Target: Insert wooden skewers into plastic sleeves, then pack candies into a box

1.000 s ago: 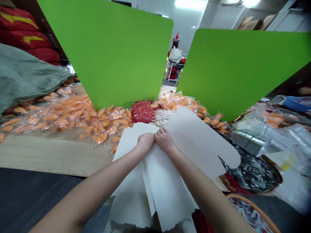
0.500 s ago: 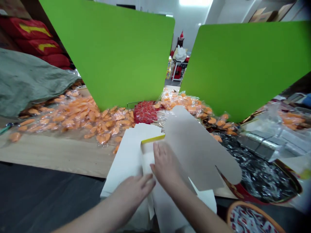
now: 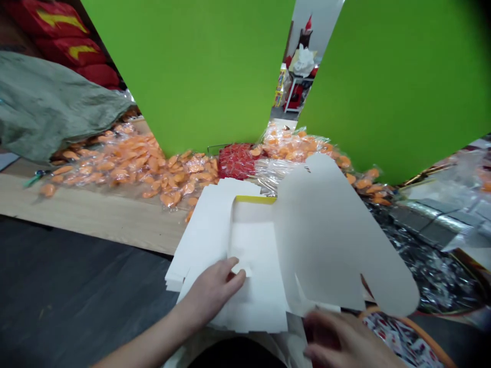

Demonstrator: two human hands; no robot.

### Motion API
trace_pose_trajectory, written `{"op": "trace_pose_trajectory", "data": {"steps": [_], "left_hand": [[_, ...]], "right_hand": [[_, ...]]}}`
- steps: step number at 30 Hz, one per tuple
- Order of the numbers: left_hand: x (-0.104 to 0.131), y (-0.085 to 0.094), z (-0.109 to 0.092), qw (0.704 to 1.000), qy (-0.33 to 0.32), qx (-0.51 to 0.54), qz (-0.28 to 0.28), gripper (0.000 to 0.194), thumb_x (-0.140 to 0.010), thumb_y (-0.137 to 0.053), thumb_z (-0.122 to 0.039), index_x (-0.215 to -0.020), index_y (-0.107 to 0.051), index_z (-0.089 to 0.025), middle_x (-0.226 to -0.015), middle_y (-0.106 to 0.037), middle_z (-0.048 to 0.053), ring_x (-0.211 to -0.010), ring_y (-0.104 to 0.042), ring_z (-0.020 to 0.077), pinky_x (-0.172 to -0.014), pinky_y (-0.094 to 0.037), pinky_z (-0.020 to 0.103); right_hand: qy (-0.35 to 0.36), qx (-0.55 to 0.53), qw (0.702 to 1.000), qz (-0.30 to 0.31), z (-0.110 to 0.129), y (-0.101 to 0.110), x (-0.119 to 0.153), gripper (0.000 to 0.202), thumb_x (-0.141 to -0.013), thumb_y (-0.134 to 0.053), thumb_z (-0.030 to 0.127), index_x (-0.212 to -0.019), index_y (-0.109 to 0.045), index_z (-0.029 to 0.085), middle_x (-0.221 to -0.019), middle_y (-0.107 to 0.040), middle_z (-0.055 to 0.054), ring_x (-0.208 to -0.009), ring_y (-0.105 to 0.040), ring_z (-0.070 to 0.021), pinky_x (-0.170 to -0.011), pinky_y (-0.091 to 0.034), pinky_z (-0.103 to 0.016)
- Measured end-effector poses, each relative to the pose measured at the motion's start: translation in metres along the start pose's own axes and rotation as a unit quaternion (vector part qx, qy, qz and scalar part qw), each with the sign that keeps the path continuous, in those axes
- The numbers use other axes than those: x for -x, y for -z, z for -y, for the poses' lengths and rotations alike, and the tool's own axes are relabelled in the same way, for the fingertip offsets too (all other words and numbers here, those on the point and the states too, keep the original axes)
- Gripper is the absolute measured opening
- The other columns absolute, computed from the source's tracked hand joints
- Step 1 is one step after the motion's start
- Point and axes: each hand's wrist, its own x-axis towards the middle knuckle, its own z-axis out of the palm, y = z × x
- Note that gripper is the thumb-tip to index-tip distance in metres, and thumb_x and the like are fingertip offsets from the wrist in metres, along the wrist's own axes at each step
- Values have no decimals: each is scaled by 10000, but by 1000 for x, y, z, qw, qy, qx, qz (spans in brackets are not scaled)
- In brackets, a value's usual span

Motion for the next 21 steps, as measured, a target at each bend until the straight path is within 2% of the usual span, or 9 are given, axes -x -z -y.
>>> {"op": "trace_pose_trajectory", "data": {"steps": [2, 4, 7, 9, 12, 14, 17, 19, 21], "left_hand": [[7, 7, -4, 998, -20, -36, 40, 506, -841, -489, -198, -1331, -394, -284, -1319, -503, 111, -1092, -544, 254, -910, -446, 410], [16, 8, -12, 993, -30, -78, 81, 858, -682, -687, -401, -1411, -262, -247, -1405, -401, 179, -1219, -432, 371, -973, -383, 525], [33, -7, -27, 989, -26, -124, 75, 1182, -491, -768, -521, -1442, -155, -180, -1458, -282, 238, -1284, -311, 454, -1018, -294, 608], [43, -19, -33, 989, -12, -144, 15, 1117, -573, -751, -393, -1449, -101, -158, -1447, -304, 240, -1291, -307, 446, -1013, -315, 598], [52, -23, -31, 988, 0, -133, -79, 900, -707, -605, -165, -1451, -100, -151, -1444, -331, 210, -1340, -207, 426, -1024, -300, 604], [51, -15, -26, 990, -23, -74, -115, 762, -772, -498, -119, -1447, -149, -174, -1453, -337, 166, -1370, -153, 380, -1046, -302, 572], [38, -6, -26, 976, 22, 84, -198, 587, -849, -437, -149, -1402, -273, -254, -1434, -386, 103, -1345, -291, 281, -1037, -390, 452], [23, -7, -33, 920, 142, 228, -285, 500, -870, -451, -191, -1346, -328, -278, -1439, -371, 98, -1279, -413, 247, -983, -459, 408], [8, -14, -43, 840, 239, 356, -331, 422, -871, -471, -239, -1278, -360, -251, -1429, -368, 129, -1217, -487, 240, -915, -513, 382]], "right_hand": [[-68, -54, 991, -105, 3, -2, -16, 283, -647, -681, 483, -769, -696, 228, -741, -697, -30, -771, -641, -233, -809, -487, -337], [-111, -145, 964, -193, 11, -17, -38, 444, -743, -523, 591, -740, -682, 177, -683, -686, -62, -741, -644, -242, -873, -461, -377], [-152, -378, 883, -232, 24, -44, -55, 590, -817, -361, 625, -812, -684, 131, -843, -709, -116, -811, -662, -241, -897, -462, -372], [-137, -462, 854, -196, 28, -52, -49, 564, -809, -406, 614, -979, -675, 148, -1065, -674, -110, -950, -640, -238, -940, -442, -362], [-122, -397, 894, -171, 22, -48, -26, 532, -795, -422, 623, -972, -694, 201, -1119, -654, -87, -1028, -601, -258, -980, -408, -398], [-124, -334, 920, -164, 11, -43, -12, 534, -754, -459, 647, -922, -707, 205, -1116, -653, -92, -1091, -560, -287, -1014, -372, -433], [-124, -307, 933, -137, -3, -52, -2, 621, -708, -500, 664, -1058, -660, 177, -1222, -594, -113, -1219, -457, -306, -1090, -246, -475], [-119, -284, 938, -158, -3, -70, -6, 686, -707, -499, 662, -1152, -604, 151, -1289, -538, -133, -1278, -384, -311, -1110, -180, -492], [-111, -256, 932, -233, 4, -92, -17, 674, -751, -472, 627, -1208, -553, 138, -1330, -492, -148, -1298, -357, -301, -1104, -215, -487]]}}
